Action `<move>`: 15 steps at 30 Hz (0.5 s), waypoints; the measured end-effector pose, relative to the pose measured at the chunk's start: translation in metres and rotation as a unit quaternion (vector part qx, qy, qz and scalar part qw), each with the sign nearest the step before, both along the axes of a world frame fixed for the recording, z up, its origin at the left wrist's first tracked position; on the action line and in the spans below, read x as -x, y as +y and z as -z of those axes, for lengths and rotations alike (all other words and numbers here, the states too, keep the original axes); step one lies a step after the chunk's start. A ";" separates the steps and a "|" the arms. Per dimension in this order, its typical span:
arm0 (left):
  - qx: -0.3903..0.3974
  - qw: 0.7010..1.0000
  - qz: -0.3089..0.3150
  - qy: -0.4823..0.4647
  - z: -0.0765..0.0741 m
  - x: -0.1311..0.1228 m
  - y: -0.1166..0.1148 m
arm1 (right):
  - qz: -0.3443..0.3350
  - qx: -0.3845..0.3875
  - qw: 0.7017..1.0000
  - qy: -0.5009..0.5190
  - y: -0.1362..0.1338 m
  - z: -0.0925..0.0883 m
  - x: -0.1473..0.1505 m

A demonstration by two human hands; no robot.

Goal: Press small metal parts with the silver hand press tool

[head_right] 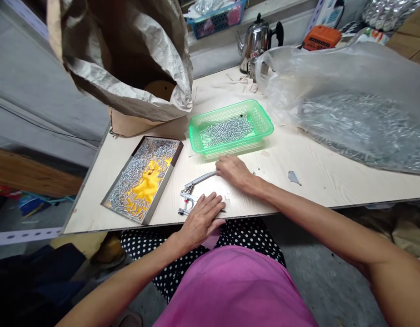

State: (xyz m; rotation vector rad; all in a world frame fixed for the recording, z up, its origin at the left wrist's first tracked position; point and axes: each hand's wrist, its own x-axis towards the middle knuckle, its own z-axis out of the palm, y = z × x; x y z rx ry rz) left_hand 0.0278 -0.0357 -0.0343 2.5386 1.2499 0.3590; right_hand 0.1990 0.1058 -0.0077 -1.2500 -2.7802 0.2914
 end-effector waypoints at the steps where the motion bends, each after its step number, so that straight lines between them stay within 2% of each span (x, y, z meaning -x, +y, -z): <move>1: 0.006 1.000 -0.001 -0.007 0.000 0.000 0.000 | 0.011 -0.010 1.000 -0.008 0.000 -0.003 0.006; 3: 0.015 1.000 0.001 -0.017 0.000 0.000 0.002 | -0.009 -0.037 0.999 -0.014 -0.005 -0.012 0.020; 4: 0.019 1.000 0.000 -0.020 0.000 0.000 0.003 | -0.049 -0.048 0.998 -0.009 -0.011 -0.016 0.028; 7: 0.017 0.999 -0.002 -0.030 -0.003 -0.003 -0.006 | -0.247 -0.045 0.968 0.022 -0.033 -0.026 0.058; 8: 0.007 0.999 0.012 -0.039 -0.006 -0.004 -0.012 | -0.293 -0.040 0.955 0.021 -0.040 -0.027 0.067; 10: -0.030 0.995 0.065 -0.063 -0.014 -0.002 -0.029 | -0.335 -0.041 0.941 0.009 -0.050 -0.024 0.083; 12: -0.091 0.987 0.100 -0.090 -0.026 0.009 -0.041 | -0.347 -0.052 0.937 0.002 -0.054 -0.017 0.096; 13: -0.127 0.983 0.085 -0.100 -0.033 0.019 -0.043 | -0.353 -0.057 0.934 0.005 -0.055 -0.012 0.100; 15: -0.177 0.979 -0.026 -0.098 -0.046 0.048 -0.037 | -0.366 -0.063 0.928 0.023 -0.054 -0.004 0.108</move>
